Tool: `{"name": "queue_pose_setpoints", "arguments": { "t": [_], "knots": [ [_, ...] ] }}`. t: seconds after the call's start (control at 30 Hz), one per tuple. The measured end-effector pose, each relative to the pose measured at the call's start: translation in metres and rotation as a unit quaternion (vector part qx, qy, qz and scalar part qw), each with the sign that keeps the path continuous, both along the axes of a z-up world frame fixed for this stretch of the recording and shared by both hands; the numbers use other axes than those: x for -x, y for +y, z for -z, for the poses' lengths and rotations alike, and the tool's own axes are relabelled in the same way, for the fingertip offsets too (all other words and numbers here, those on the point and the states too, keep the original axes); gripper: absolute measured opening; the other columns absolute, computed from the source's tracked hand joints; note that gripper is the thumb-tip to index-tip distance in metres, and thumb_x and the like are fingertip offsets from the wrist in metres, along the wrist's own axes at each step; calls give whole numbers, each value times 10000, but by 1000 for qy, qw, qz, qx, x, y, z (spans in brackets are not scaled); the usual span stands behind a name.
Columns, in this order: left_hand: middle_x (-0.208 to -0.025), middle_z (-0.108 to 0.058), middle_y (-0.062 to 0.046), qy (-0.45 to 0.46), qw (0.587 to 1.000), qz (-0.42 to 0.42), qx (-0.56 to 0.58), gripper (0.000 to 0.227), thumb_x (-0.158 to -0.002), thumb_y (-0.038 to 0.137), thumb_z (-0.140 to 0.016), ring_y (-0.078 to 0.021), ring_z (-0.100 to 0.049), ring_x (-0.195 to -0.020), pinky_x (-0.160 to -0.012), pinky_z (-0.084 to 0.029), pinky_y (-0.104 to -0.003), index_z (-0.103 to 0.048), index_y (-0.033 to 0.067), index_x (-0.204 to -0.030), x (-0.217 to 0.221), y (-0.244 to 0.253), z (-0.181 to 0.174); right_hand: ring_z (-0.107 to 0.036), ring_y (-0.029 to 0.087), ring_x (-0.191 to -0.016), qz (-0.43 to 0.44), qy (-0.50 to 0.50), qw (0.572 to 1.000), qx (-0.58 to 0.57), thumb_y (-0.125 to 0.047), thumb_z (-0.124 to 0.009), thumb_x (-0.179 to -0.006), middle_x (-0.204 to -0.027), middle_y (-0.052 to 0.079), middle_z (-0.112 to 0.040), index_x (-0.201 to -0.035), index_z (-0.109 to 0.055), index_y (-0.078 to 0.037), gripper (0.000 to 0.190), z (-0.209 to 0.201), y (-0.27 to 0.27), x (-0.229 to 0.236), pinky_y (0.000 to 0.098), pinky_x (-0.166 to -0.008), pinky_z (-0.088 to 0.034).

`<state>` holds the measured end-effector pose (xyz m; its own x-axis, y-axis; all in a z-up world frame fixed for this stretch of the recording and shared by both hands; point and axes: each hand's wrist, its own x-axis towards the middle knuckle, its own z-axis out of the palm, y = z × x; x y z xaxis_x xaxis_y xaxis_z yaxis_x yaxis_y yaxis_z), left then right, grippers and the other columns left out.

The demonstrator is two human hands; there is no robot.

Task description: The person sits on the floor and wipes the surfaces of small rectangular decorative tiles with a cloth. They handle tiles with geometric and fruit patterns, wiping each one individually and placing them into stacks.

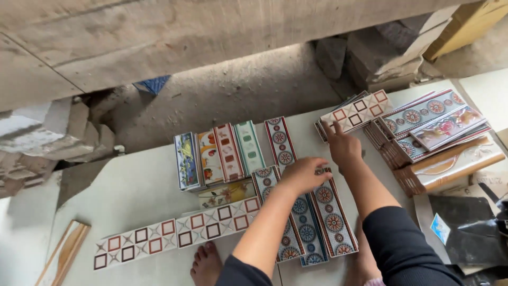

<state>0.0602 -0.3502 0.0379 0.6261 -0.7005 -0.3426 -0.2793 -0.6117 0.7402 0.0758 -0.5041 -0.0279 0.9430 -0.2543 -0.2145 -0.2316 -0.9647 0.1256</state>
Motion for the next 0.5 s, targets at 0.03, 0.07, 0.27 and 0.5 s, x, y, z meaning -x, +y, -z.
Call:
{"name": "queue_pose_setpoints", "arguments": {
  "t": [0.03, 0.07, 0.27, 0.5],
  "knots": [
    [-1138, -544, -140, 8, 1000, -2, 1, 445, -822, 327, -481, -304, -486, -1106, -905, -379, -460, -490, 86, -1196, 9, 1, 11, -604, 270, -945, -2, 8, 1000, 1, -126, -471, -825, -1365, 53, -320, -1389, -168, -274, 657, 17, -8, 1, 381, -739, -524],
    [-1105, -561, -149, 34, 998, -43, 35, 419, -812, 303, -501, -304, -515, -1057, -880, -404, -440, -514, 79, -1166, 11, 2, 18, -620, 245, -911, -20, -26, 999, 42, -110, -469, -803, -1391, 0, -292, -1375, -186, -304, 667, 30, -15, -7, 361, -701, -536],
    [-979, -607, -114, 123, 959, -179, 181, 294, -820, 233, -544, -253, -577, -928, -804, -451, -349, -579, 98, -1079, 30, -9, 63, -620, 226, -918, -37, -18, 997, 64, -37, -399, -783, -1431, -127, -186, -1339, -199, -341, 664, 53, -31, -21, 358, -730, -539],
    [-877, -633, -59, 181, 911, -251, 274, 220, -831, 145, -526, -113, -595, -764, -691, -455, -231, -613, 121, -1031, 52, 4, 85, -557, 317, -997, 56, -73, 990, -111, -121, -504, -806, -1409, -47, -257, -1354, -281, -217, 600, 60, -11, 17, 436, -771, -525]
  ]
}}
